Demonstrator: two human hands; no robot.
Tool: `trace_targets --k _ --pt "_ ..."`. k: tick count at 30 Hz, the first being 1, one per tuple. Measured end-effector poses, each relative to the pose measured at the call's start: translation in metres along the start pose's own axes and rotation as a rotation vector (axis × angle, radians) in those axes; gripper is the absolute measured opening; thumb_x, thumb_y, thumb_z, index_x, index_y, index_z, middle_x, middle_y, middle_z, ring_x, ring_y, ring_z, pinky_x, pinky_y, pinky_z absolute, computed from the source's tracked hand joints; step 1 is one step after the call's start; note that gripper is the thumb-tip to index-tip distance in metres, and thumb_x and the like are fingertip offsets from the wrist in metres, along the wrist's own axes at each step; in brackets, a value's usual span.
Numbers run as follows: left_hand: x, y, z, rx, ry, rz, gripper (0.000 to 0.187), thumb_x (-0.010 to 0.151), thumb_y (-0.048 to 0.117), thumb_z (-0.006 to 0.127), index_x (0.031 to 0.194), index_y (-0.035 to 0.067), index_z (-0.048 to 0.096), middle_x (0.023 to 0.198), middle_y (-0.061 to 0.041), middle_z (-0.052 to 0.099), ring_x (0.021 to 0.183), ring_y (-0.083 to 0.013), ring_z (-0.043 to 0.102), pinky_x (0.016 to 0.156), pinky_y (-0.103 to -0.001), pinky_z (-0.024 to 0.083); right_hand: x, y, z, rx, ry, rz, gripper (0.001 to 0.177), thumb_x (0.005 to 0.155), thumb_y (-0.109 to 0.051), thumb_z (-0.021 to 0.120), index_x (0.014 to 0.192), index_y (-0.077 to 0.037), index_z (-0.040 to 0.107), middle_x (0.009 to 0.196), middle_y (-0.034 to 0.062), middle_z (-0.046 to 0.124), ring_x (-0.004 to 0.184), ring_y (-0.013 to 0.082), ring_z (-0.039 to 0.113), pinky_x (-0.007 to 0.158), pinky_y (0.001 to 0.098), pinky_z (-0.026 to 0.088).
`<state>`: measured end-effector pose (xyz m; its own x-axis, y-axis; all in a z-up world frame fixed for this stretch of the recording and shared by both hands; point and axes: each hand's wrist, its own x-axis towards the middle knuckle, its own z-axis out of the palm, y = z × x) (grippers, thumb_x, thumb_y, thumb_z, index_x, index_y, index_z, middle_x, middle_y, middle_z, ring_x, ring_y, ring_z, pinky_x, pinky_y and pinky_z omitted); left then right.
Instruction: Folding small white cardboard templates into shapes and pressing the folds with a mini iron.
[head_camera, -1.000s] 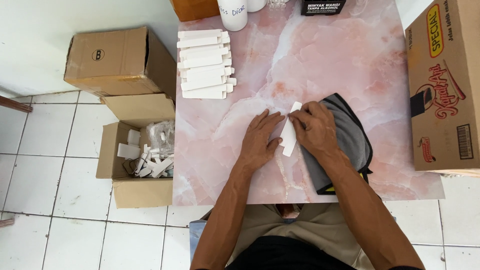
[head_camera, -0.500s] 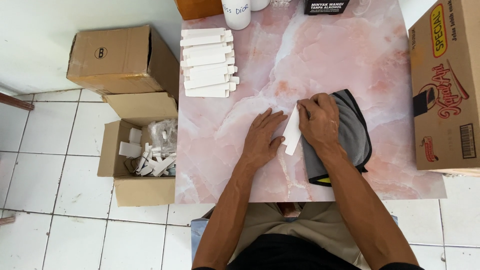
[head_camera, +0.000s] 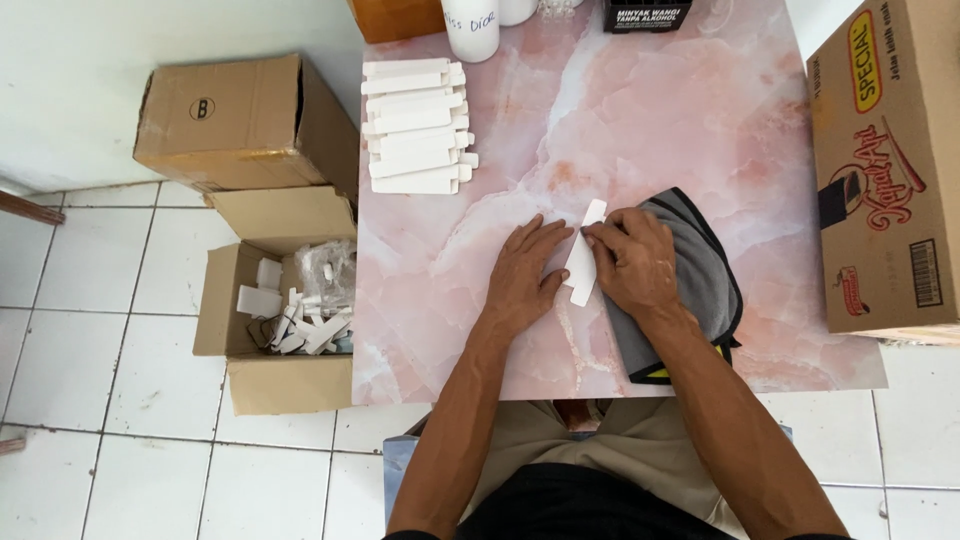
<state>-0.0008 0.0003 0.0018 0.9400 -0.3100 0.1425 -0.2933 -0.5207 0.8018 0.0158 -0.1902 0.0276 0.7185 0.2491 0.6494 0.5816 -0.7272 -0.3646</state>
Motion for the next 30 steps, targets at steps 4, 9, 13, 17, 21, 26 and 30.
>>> trace_targets --k 4,9,13,17,21,26,30 --pt "0.001 -0.003 0.001 0.001 0.000 0.005 0.055 0.094 0.010 0.070 0.146 0.016 0.053 0.150 -0.011 0.054 0.151 -0.0338 0.034 0.129 -0.050 0.013 -0.010 -0.011 -0.003 -0.039 -0.048 0.063 0.009 0.095 -0.005 0.075 0.099 -0.012 0.079 0.094 0.0080 0.062 0.082 0.0282 0.062 0.064 0.0366 0.044" --pt "0.000 0.002 -0.001 0.039 -0.043 -0.006 0.052 0.095 0.006 0.064 0.143 0.025 0.057 0.147 -0.001 0.059 0.153 -0.0350 0.029 0.128 -0.054 0.011 -0.024 -0.025 -0.006 -0.089 -0.137 0.133 0.008 0.095 -0.010 0.073 0.099 -0.016 0.078 0.097 0.0040 0.062 0.087 0.0269 0.061 0.070 0.0364 0.038" --pt "-0.001 0.004 0.000 0.065 -0.050 0.011 0.053 0.096 0.002 0.058 0.144 0.023 0.057 0.145 0.001 0.061 0.152 -0.0352 0.030 0.128 -0.053 0.012 -0.026 -0.025 -0.007 -0.103 -0.133 0.118 0.011 0.093 -0.007 0.073 0.099 -0.016 0.078 0.099 0.0058 0.062 0.089 0.0291 0.061 0.071 0.0381 0.038" --pt "0.000 0.006 0.003 0.098 -0.003 -0.015 0.048 0.098 0.005 0.054 0.142 0.023 0.059 0.138 -0.001 0.066 0.151 -0.0333 0.034 0.127 -0.050 0.016 -0.026 -0.032 -0.013 -0.030 -0.164 0.095 0.012 0.093 -0.008 0.071 0.098 -0.016 0.078 0.097 0.0058 0.063 0.087 0.0294 0.062 0.070 0.0381 0.039" --pt "0.000 0.013 0.003 0.098 0.040 -0.039 0.036 0.103 0.025 0.056 0.138 0.021 0.064 0.136 -0.002 0.068 0.149 -0.0318 0.038 0.127 -0.049 0.018 -0.032 -0.031 -0.014 0.113 -0.116 0.052 0.013 0.091 -0.003 0.073 0.092 -0.015 0.079 0.089 0.0065 0.063 0.080 0.0307 0.063 0.067 0.0383 0.045" --pt "0.008 0.030 -0.001 0.246 0.032 -0.058 0.057 0.097 0.053 0.056 0.134 0.011 0.063 0.143 -0.012 0.060 0.146 -0.0334 0.042 0.125 -0.049 0.024 -0.041 -0.009 -0.021 0.191 0.246 0.256 0.018 0.092 0.004 0.072 0.100 -0.010 0.080 0.097 0.0082 0.064 0.087 0.0292 0.064 0.077 0.0373 0.050" --pt "0.015 0.063 -0.004 0.302 -0.113 -0.227 0.076 0.085 0.059 0.068 0.131 -0.002 0.058 0.153 -0.024 0.043 0.150 -0.0396 0.033 0.125 -0.059 0.017 -0.043 -0.012 -0.024 0.333 0.422 0.459 0.017 0.101 0.005 0.066 0.107 -0.004 0.079 0.099 0.0110 0.060 0.091 0.0241 0.060 0.077 0.0370 0.047"
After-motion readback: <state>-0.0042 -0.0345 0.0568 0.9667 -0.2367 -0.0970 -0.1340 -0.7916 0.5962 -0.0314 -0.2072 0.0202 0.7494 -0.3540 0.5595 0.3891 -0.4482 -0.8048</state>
